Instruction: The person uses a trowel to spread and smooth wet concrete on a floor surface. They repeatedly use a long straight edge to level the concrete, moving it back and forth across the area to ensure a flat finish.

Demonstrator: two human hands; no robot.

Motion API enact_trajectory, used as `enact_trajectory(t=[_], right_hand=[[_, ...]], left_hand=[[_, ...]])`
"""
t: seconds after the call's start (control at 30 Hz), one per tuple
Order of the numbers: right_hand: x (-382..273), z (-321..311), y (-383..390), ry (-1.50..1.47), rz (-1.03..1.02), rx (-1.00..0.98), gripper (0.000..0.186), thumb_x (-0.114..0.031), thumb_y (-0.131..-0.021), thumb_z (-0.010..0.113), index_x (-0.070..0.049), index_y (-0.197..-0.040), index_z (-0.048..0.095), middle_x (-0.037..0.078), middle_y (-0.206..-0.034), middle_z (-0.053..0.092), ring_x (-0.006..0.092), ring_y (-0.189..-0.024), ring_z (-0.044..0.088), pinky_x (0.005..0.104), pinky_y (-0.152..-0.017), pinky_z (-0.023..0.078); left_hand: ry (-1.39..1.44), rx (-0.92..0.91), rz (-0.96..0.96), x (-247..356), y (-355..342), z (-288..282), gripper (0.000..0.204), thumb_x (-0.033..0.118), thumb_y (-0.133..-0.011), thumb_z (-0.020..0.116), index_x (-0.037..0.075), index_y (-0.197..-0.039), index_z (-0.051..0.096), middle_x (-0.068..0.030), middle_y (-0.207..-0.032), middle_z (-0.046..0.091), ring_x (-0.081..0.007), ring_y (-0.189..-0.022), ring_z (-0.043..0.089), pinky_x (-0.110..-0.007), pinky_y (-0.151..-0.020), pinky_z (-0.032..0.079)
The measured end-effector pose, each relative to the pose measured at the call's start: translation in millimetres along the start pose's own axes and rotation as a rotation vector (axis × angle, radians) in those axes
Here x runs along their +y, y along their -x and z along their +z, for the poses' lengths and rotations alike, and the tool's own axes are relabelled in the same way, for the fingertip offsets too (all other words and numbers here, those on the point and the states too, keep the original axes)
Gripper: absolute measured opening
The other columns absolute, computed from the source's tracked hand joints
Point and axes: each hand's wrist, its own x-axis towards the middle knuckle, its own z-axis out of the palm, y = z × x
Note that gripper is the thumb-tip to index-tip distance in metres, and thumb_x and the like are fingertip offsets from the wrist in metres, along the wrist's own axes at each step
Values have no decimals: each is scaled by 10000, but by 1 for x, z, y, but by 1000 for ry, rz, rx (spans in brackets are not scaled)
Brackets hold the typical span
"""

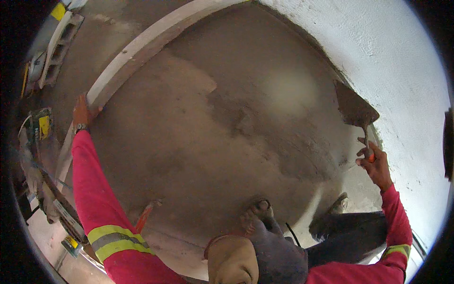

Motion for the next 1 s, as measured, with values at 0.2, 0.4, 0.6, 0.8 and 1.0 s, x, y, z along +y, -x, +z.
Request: enact_trajectory(t=[0.2,0.4,0.6,0.8,1.0], right_hand=[[-56,26,-83,331,-643,204,552,-89,-700,700,-42,-1213,502,152,-955,603,282,-861,598,353,-782,464],[-258,112,-249,380,-1200,483,401,-126,-746,633,-72,-1128,523,150,-1098,572,341,-1003,557,417,-817,471],[-314,163,-320,721,-1381,724,326,-135,-845,441,-8,-1140,503,151,-1085,582,311,-1023,560,407,-896,446],[-353,150,-318,710,-1257,515,317,-106,-844,423,1,-1129,512,171,-1094,573,317,-1007,568,413,-935,417],[-357,146,-355,561,-1414,558,258,-123,-843,440,-33,-1049,565,170,-995,611,339,-894,606,420,-842,469]], left_hand=[[54,-111,55,-56,5,14,731,325,-722,723,49,-1293,360,-226,-1202,504,-368,-1107,499,-453,-911,412],[-59,-12,28,-46,9,13,678,354,-741,699,68,-1277,397,-210,-1140,548,-373,-1040,541,-454,-848,448],[-144,-64,-13,-28,17,-6,691,394,-753,674,89,-1305,393,-199,-1155,543,-362,-1037,548,-451,-836,458],[-113,-121,18,-20,56,-25,735,495,-750,625,79,-1312,397,-197,-1135,563,-358,-1016,562,-451,-825,463],[-230,-521,3,57,63,-103,780,551,-729,613,30,-1275,412,-217,-1156,550,-363,-1000,572,-456,-818,460]])
